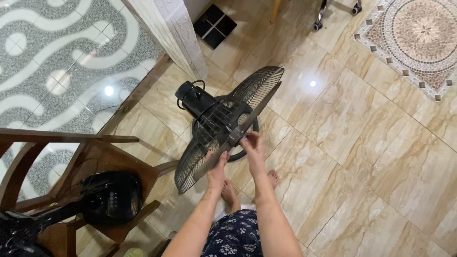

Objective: The person disassembles a standing fan by removing the front grille and fan blades, then wipes the motor housing, stand, and base with a cloth. The person reattaches the fan blades and front grille to complete the task.

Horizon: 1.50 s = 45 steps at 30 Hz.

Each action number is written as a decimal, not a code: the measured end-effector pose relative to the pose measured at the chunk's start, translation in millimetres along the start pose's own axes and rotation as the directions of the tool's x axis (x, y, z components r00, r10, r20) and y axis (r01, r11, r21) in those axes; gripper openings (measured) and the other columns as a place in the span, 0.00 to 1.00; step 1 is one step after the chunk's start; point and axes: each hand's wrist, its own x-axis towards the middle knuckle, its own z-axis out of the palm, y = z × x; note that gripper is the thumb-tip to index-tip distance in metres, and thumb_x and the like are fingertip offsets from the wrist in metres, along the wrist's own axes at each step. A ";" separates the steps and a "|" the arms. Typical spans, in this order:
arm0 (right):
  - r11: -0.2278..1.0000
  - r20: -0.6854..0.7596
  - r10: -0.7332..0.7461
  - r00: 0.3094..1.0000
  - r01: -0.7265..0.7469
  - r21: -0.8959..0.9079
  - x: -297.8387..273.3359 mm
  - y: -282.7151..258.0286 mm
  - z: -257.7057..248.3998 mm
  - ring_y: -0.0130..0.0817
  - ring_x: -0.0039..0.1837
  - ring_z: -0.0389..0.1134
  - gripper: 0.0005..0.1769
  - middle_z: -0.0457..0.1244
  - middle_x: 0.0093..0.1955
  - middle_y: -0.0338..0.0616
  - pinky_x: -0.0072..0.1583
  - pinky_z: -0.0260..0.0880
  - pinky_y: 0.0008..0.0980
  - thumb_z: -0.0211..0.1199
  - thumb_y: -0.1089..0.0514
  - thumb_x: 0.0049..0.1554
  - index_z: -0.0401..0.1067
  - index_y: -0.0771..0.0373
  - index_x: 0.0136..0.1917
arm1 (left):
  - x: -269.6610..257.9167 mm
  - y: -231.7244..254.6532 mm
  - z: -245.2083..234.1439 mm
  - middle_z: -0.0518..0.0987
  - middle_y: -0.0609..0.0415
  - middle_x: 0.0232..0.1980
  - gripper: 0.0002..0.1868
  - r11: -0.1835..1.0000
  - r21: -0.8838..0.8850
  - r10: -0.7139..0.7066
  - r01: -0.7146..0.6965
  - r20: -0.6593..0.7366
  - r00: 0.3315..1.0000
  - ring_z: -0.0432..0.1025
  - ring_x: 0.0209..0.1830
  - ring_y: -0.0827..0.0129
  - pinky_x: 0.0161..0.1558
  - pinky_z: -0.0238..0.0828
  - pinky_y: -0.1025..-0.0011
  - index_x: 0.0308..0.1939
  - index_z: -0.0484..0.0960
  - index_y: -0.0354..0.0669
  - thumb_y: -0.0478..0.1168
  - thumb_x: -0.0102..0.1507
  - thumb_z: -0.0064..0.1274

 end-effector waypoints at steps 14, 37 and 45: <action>0.869 0.104 -0.159 0.982 0.189 -0.457 -20.2 -29.2 10.4 0.39 0.53 0.70 0.21 0.65 0.51 0.50 0.55 0.69 0.34 0.59 0.60 0.63 0.60 0.67 0.66 | 4.6 5.9 -9.1 0.78 0.52 0.46 0.11 0.994 -0.074 0.086 -0.080 0.083 0.993 0.75 0.43 0.72 0.47 0.77 0.73 0.47 0.73 0.36 0.35 0.66 0.58; 0.996 0.013 0.032 0.999 -0.033 0.087 -21.2 5.3 2.5 0.34 0.46 0.68 0.24 0.63 0.49 0.47 0.48 0.72 0.32 0.60 0.55 0.65 0.56 0.64 0.68 | 7.8 -0.7 -13.5 0.78 0.51 0.48 0.14 0.988 -0.157 0.009 0.000 0.059 0.998 0.76 0.45 0.68 0.48 0.76 0.71 0.46 0.69 0.42 0.35 0.65 0.60; 0.968 0.005 0.214 0.977 -0.212 0.135 -18.4 6.0 -4.7 0.35 0.39 0.68 0.26 0.63 0.43 0.46 0.41 0.71 0.35 0.59 0.54 0.61 0.54 0.62 0.67 | -2.0 17.5 -8.3 0.79 0.52 0.47 0.15 0.997 -0.076 0.014 -0.010 0.050 0.999 0.78 0.43 0.69 0.46 0.77 0.73 0.46 0.68 0.40 0.36 0.64 0.60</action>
